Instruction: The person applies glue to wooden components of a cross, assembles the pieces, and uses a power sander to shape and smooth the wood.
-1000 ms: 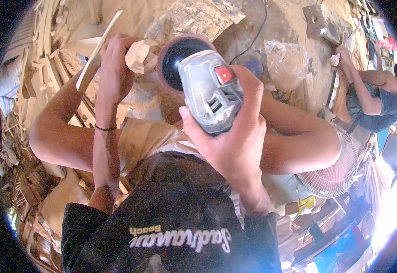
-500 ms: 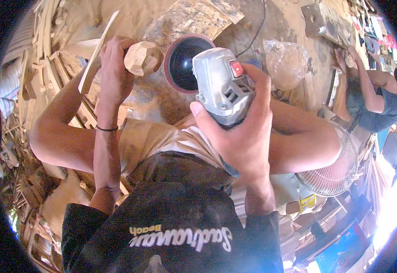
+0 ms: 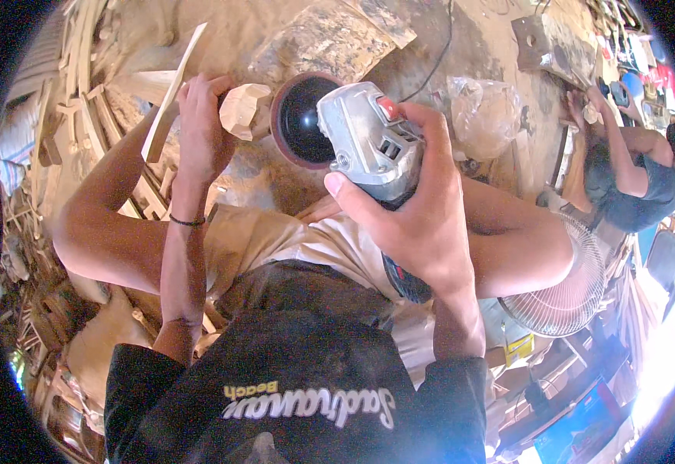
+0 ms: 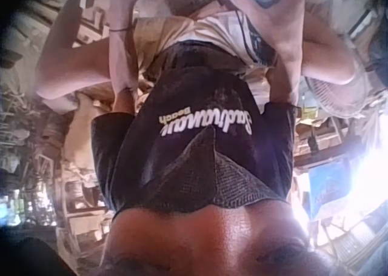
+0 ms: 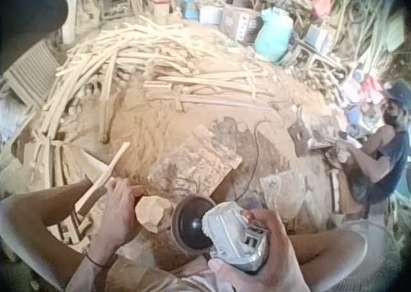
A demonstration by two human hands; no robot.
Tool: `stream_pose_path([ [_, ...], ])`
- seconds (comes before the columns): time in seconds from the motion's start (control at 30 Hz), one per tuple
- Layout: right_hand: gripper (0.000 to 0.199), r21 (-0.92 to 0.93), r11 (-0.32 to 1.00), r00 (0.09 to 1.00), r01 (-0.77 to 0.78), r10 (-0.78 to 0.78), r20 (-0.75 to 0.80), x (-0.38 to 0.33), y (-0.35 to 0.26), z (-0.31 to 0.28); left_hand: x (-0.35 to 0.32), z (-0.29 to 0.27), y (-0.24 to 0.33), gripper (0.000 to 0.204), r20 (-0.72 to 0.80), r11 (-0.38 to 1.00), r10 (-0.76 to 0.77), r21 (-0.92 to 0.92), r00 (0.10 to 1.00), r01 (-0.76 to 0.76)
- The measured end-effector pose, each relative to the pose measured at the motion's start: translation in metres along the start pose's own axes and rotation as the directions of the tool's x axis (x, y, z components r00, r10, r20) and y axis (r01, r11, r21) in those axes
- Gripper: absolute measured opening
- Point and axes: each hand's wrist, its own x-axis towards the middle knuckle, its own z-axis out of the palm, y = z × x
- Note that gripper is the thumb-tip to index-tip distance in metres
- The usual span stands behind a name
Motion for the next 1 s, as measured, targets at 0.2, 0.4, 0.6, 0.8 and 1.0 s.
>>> stream_pose_path([
  [0.2, 0.071, 0.054, 0.994, 0.995, -0.090, 0.088, 0.037, 0.007, 0.009, -0.002, -0.002, -0.001, -0.008, 0.050, 0.015, 0.999, 0.032, 0.024, 0.999, -0.032],
  [0.4, 0.072, 0.154, 0.968, 0.980, -0.196, 0.197, 0.006, 0.009, 0.035, -0.024, 0.000, -0.031, 0.017, 0.058, -0.144, 0.987, 0.053, -0.143, 0.988, -0.073],
  [0.6, 0.068, 0.277, 0.941, 0.970, -0.196, 0.228, -0.086, 0.014, 0.034, -0.060, 0.020, -0.155, 0.010, 0.036, -0.309, 0.989, -0.024, -0.143, 0.951, -0.022],
  [0.8, 0.066, 0.199, 0.980, 0.958, -0.019, 0.074, -0.277, 0.016, 0.029, -0.091, 0.051, -0.324, 0.072, 0.072, -0.905, 0.865, -0.054, -0.253, 0.421, -0.434],
  [1.0, 0.052, 0.491, 0.870, 0.955, 0.048, 0.104, -0.277, 0.031, 0.020, -0.102, 0.028, -0.320, 0.016, 0.054, -0.923, 0.669, -0.156, -0.361, 0.353, -0.649],
])
